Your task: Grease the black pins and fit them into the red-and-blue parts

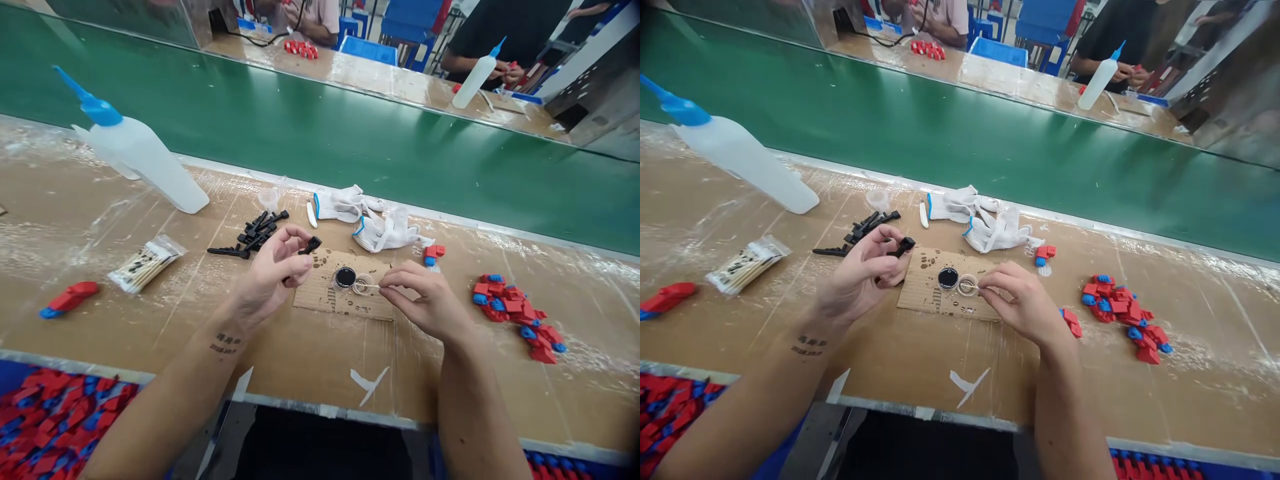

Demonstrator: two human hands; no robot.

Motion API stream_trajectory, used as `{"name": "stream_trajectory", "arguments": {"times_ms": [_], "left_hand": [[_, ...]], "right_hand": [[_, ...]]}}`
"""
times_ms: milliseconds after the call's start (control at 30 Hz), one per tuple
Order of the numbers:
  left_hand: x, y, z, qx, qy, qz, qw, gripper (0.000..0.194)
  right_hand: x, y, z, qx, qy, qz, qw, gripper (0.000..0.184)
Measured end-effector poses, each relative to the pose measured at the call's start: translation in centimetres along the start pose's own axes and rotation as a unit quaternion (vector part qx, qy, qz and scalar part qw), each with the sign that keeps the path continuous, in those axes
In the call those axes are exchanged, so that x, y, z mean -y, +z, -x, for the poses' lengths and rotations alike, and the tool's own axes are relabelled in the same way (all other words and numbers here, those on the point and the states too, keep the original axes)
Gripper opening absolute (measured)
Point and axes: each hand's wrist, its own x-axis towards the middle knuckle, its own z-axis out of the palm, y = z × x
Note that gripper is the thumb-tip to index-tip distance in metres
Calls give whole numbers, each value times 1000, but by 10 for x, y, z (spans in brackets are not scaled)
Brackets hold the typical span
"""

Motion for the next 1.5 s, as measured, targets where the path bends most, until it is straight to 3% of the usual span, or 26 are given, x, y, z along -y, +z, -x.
{"name": "stream_trajectory", "arguments": {"times_ms": [200, 367, 467, 600, 667, 800, 967, 1100, 1200, 1367, 1500], "left_hand": [[1, 4, 5, 47, 13, -167, 985, 20], [0, 12, 17, 129, 104, -332, 929, 17], [2, 17, 25, 181, 113, -348, 913, 24], [10, 22, 32, 252, 113, -321, 906, 33], [14, 24, 33, 276, 128, -322, 896, 33], [23, 27, 34, 267, 193, -399, 855, 12], [36, 32, 33, 227, 337, -524, 749, 47], [41, 38, 37, 207, 449, -527, 691, 49], [41, 40, 41, 185, 466, -527, 686, 48], [42, 42, 41, 131, 434, -551, 701, 49], [43, 42, 39, 140, 434, -540, 708, 49]], "right_hand": [[3, 16, -7, -62, -28, 52, 996, 7], [-6, 8, -2, -35, 29, 74, 996, 7], [-6, 0, 2, -12, 35, 78, 996, 9], [14, -1, 2, -127, -54, 53, 989, 30], [31, 4, 1, -153, -115, 45, 981, 38], [56, 17, -1, -163, -158, 127, 966, 42], [64, 29, 4, -235, -120, 134, 955, 46], [76, 32, 6, -230, -80, 27, 970, 45], [87, 29, 8, -209, -42, -24, 977, 36], [96, 23, 13, -191, 29, 51, 980, 33], [94, 22, 13, -176, 6, 65, 982, 36]]}}
